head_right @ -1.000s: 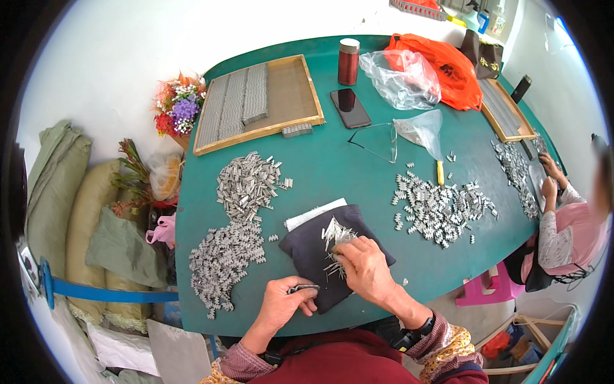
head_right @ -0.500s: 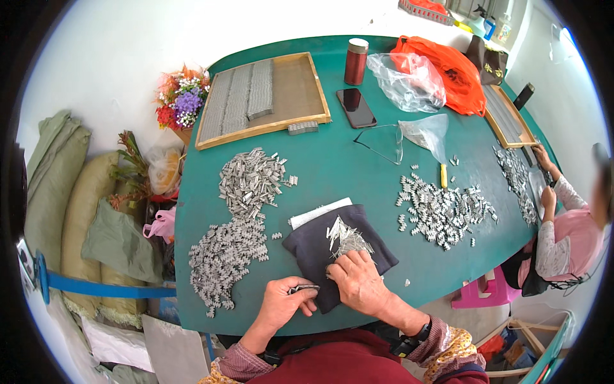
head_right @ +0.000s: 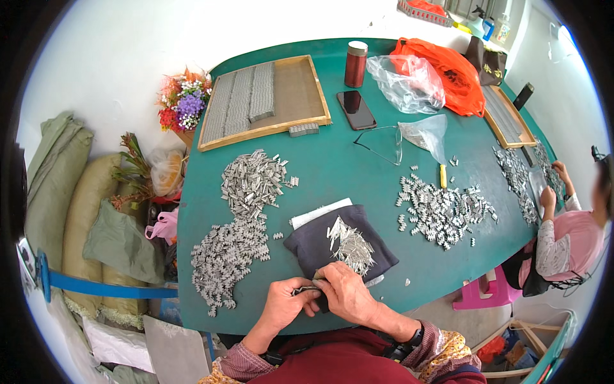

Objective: Manually sorting and arranging small metal hardware components, such as zipper sliders, on a table.

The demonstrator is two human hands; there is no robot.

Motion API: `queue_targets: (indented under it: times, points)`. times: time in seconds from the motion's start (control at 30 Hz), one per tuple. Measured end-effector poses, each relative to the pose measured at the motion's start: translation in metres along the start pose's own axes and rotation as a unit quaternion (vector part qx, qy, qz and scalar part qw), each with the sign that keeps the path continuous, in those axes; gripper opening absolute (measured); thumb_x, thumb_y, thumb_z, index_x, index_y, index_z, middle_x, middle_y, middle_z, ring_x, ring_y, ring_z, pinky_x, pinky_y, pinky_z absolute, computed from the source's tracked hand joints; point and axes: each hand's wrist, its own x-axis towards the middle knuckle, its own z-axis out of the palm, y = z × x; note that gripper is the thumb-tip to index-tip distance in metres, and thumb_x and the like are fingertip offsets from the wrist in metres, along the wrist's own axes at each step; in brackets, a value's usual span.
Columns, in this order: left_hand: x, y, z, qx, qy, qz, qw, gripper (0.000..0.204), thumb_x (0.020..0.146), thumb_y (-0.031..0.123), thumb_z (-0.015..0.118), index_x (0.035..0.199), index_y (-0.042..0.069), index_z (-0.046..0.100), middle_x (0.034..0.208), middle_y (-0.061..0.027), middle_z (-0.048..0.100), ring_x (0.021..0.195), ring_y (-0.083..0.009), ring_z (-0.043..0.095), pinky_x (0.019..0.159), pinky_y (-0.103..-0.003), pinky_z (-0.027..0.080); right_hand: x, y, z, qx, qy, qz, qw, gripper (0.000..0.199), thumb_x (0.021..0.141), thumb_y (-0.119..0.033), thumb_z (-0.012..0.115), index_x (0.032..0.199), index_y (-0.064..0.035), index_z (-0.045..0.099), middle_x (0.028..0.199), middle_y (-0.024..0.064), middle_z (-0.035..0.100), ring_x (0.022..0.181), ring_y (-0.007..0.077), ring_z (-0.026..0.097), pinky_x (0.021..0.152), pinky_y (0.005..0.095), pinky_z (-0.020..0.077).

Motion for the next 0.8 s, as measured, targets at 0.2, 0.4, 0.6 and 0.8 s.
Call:
queue_targets:
  times: [0.2, 0.4, 0.6, 0.8]
  points:
    - [-0.002, 0.000, 0.001, 0.004, -0.001, 0.009, 1.000, 0.008, 0.089, -0.004, 0.065, 0.094, -0.008, 0.069, 0.075, -0.0114, 0.068, 0.061, -0.0152, 0.068, 0.050, -0.025, 0.056, -0.002, 0.000, 0.001, 0.015, 0.009, 0.026, 1.000, 0.009, 0.087, -0.001, 0.061, 0.095, -0.0005, 0.058, 0.086, 0.0159, 0.061, 0.084, 0.0360, 0.060, 0.071, 0.0440, 0.0493]
    - [-0.002, -0.001, 0.002, 0.004, 0.000, 0.008, 1.000, 0.008, 0.089, -0.002, 0.065, 0.093, -0.006, 0.070, 0.074, -0.0099, 0.069, 0.060, -0.0141, 0.067, 0.050, -0.025, 0.055, -0.004, 0.002, 0.003, 0.000, 0.020, -0.013, 1.000, 0.010, 0.085, 0.000, 0.062, 0.094, -0.0007, 0.058, 0.084, 0.0160, 0.060, 0.082, 0.0365, 0.060, 0.072, 0.0443, 0.0494]
    - [-0.002, -0.001, 0.002, 0.020, -0.005, -0.003, 1.000, 0.008, 0.090, -0.002, 0.065, 0.094, -0.007, 0.069, 0.073, -0.0107, 0.068, 0.060, -0.0150, 0.067, 0.050, -0.026, 0.055, -0.006, 0.003, 0.006, -0.078, 0.050, -0.111, 0.990, 0.017, 0.076, 0.003, 0.065, 0.092, -0.0002, 0.058, 0.082, 0.0140, 0.059, 0.076, 0.0330, 0.059, 0.068, 0.0419, 0.0477]
    - [0.000, -0.004, -0.002, 0.009, -0.005, -0.009, 1.000, 0.007, 0.090, -0.002, 0.065, 0.094, -0.007, 0.068, 0.073, -0.0104, 0.067, 0.060, -0.0149, 0.067, 0.049, -0.025, 0.055, -0.014, 0.003, 0.004, -0.177, 0.025, -0.181, 0.967, 0.035, 0.069, -0.004, 0.068, 0.104, 0.0020, 0.062, 0.097, 0.0127, 0.062, 0.081, 0.0271, 0.058, 0.073, 0.0379, 0.0456]
